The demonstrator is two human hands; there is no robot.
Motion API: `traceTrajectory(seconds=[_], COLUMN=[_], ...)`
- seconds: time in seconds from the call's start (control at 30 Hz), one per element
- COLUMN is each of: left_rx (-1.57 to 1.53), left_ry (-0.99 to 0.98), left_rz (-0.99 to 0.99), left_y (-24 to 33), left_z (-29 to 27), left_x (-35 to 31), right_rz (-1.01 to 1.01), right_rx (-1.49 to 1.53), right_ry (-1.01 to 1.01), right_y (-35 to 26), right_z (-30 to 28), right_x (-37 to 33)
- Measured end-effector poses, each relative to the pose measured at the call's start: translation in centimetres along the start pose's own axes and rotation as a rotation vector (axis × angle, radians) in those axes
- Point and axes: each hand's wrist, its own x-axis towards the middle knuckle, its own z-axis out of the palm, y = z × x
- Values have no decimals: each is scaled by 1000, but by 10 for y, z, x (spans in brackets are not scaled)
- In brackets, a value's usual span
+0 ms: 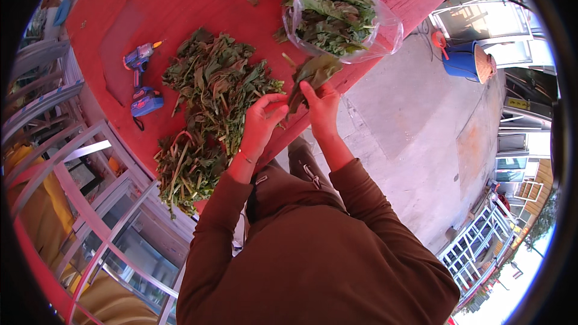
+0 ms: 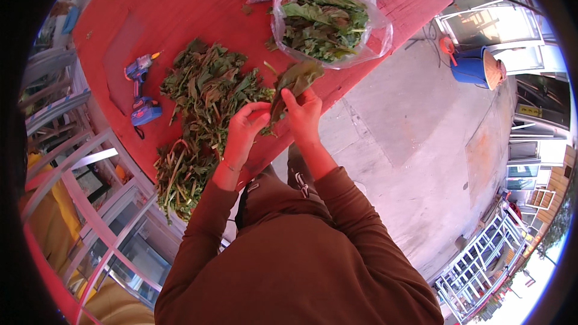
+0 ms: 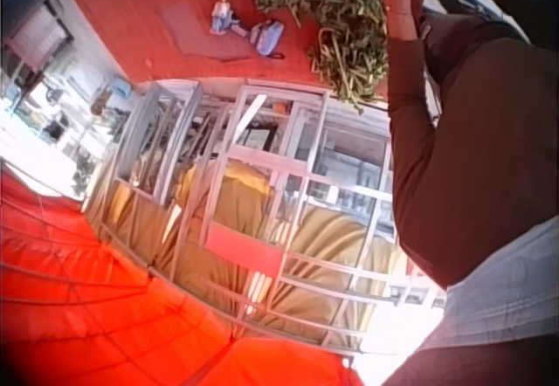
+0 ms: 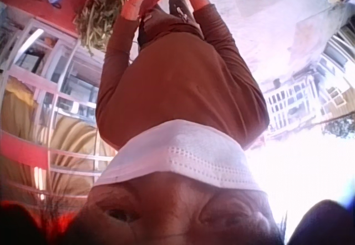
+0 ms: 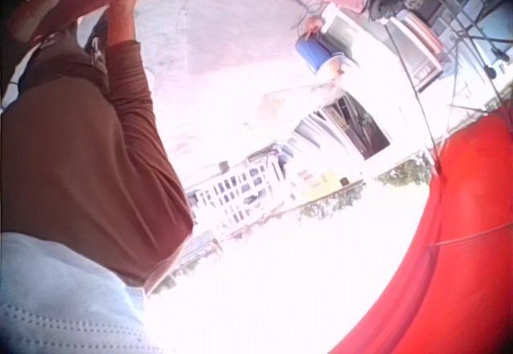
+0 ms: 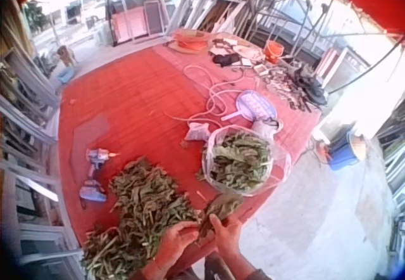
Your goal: The person stands at a red table and repeatedly picks up dried green plant material, separates leaves from stems by hand, and places the leaves into a clear plastic bag. Stems are set aside on the table. The process continues throughout the clip.
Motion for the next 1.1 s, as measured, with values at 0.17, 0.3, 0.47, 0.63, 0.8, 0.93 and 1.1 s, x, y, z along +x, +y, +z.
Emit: traceTrajectory(seconds=[0.17,0.3,0.47,0.63,0.8,0.93,1.1], left_rx=[-80,89,559,1233,1439,1234,280], left_ry=[-23,80,349,493,434,525,568], left_rz=[28,17,148,279,51,83,191], left_y=[-4,-10,-26,-69,-80,-75,-15], left_z=[-27,-66,-108,-111,-100,-123,-142], left_x=[-12,-13,-15,-17,-9,-1,-8], right_rz=[-542,-821,-962,-434,-518,-331,-542], right_rx=[-555,-1270,-1124,-1028,-1073,-1156,-1036], right_ry=[61,-29,-40,-409,-377,-438,-387], right_y=[-97,-150,-135,-2,124,121,49], right_z=[-25,-41,-26,-17,-18,-15,-12], right_x=[69,140,129,68,42,45,47])
